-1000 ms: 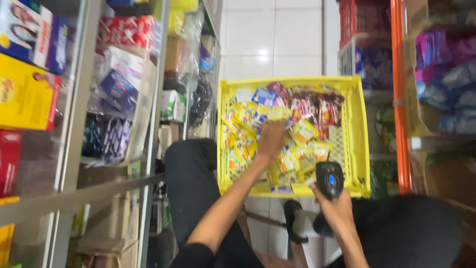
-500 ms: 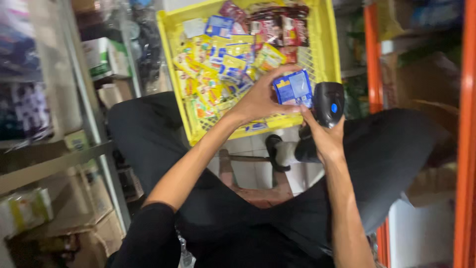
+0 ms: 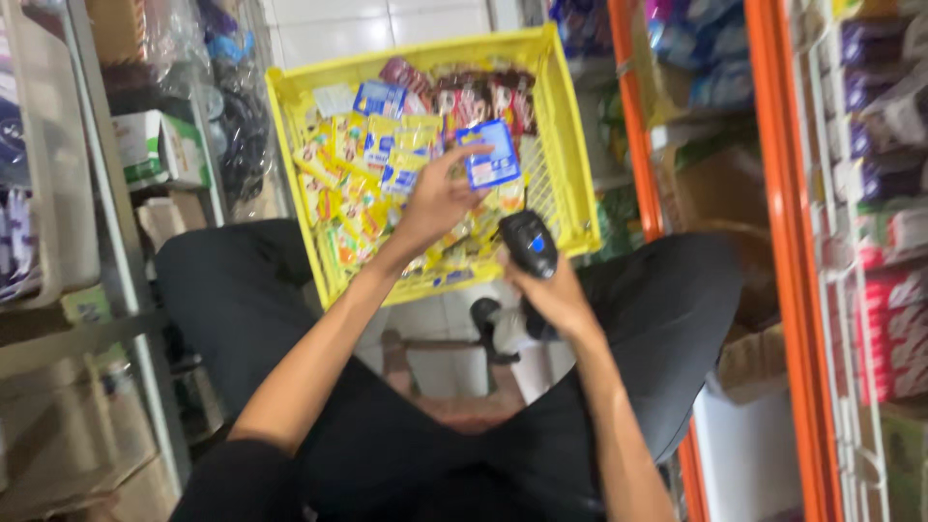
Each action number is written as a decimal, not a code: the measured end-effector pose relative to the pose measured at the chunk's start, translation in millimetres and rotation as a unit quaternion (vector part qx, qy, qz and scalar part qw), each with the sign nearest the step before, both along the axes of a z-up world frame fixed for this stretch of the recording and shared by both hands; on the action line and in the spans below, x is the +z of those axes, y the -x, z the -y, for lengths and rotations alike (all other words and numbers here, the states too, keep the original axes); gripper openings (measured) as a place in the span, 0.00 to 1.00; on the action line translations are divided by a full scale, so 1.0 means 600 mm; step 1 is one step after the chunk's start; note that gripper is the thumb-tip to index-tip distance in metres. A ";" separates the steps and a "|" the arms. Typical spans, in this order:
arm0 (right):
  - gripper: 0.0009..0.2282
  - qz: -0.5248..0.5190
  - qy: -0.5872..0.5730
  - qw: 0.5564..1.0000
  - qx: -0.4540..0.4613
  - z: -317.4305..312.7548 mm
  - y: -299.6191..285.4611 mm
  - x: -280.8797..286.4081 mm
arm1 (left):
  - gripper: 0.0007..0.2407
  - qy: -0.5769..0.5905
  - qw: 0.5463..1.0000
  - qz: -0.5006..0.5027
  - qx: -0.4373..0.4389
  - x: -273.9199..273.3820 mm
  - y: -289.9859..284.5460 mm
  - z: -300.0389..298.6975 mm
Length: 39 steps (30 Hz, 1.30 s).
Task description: The person picks up product sachets from a yellow crate, scans them using a handheld barcode scanner, and places sachets onto store shelves.
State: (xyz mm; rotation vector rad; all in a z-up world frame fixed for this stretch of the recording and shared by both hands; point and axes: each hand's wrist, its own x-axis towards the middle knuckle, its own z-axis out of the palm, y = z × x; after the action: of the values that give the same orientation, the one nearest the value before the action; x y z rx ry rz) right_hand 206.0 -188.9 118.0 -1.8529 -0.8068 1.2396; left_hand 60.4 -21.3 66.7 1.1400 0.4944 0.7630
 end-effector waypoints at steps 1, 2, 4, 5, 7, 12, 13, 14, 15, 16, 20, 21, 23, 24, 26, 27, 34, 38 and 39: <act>0.11 -0.069 -0.010 0.998 -0.009 -0.006 0.005 0.004 | 0.24 0.050 0.998 -0.042 -0.009 -0.004 -0.006 -0.004; 0.11 -0.067 -0.005 0.998 -0.007 -0.008 0.009 0.006 | 0.24 0.054 0.998 -0.039 -0.006 -0.009 -0.008 -0.002; 0.10 -0.062 -0.001 0.998 0.010 -0.014 0.019 0.006 | 0.22 -0.043 0.999 0.016 0.028 -0.012 -0.018 0.000; 0.10 -0.063 0.003 0.998 0.010 -0.011 0.023 0.008 | 0.22 -0.039 0.999 0.015 0.028 -0.008 -0.017 0.007; 0.10 -0.050 0.016 0.998 -0.019 -0.021 0.025 0.012 | 0.22 -0.099 0.991 -0.082 0.043 0.007 -0.017 0.005; 0.11 -0.017 0.043 0.999 -0.025 -0.034 0.018 0.014 | 0.24 -0.113 0.988 -0.096 0.050 0.037 -0.012 0.003; 0.11 -0.019 0.036 0.999 -0.016 -0.035 0.015 0.014 | 0.25 -0.139 0.982 -0.116 0.057 0.041 -0.010 0.000; 0.11 -0.021 0.037 0.999 -0.020 -0.035 0.013 0.014 | 0.25 -0.139 0.982 -0.117 0.052 0.044 -0.010 -0.002; 0.11 -0.031 0.040 0.999 -0.020 -0.035 0.010 0.014 | 0.25 -0.153 0.978 -0.129 0.054 0.045 -0.009 -0.003; 0.11 -0.038 0.042 0.998 -0.019 -0.035 0.008 0.014 | 0.24 -0.168 0.974 -0.138 0.056 0.045 -0.010 -0.004; 0.10 -0.065 0.029 0.997 -0.018 -0.031 0.005 0.019 | 0.24 -0.165 0.974 -0.146 0.051 0.034 -0.017 -0.007; 0.10 -0.068 0.024 0.997 -0.015 -0.030 0.006 0.020 | 0.24 -0.153 0.975 -0.154 0.043 0.029 -0.022 -0.006; 0.10 -0.073 0.018 0.997 -0.014 -0.029 0.006 0.019 | 0.23 -0.144 0.975 -0.163 0.032 0.021 -0.027 -0.005; 0.10 -0.075 0.006 0.997 -0.002 -0.028 0.005 0.018 | 0.23 -0.149 0.975 -0.163 0.032 0.017 -0.027 -0.002; 0.10 -0.079 -0.010 0.997 0.007 -0.024 0.006 0.017 | 0.22 -0.158 0.973 -0.164 0.028 0.014 -0.028 0.003; 0.10 -0.033 0.010 0.999 -0.026 -0.022 0.007 0.018 | 0.23 -0.143 0.973 -0.181 0.021 0.016 -0.029 0.008; 0.09 -0.090 -0.260 0.918 -0.286 -0.010 -0.039 0.059 | 0.21 0.030 0.993 -0.069 -0.090 0.059 -0.042 0.030; 0.10 -0.014 -0.283 0.927 -0.248 0.097 -0.055 0.109 | 0.15 0.130 0.978 -0.015 -0.162 0.117 -0.055 0.097; 0.19 0.016 -0.289 0.935 -0.205 0.137 -0.049 0.116 | 0.15 0.139 0.970 -0.011 -0.201 0.136 -0.057 0.129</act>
State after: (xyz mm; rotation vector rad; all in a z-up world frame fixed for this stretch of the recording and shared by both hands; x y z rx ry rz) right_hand 235.6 -271.0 187.7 -1.4533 -0.6638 0.6198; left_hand 94.8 -98.4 148.0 0.9442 0.3593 0.3164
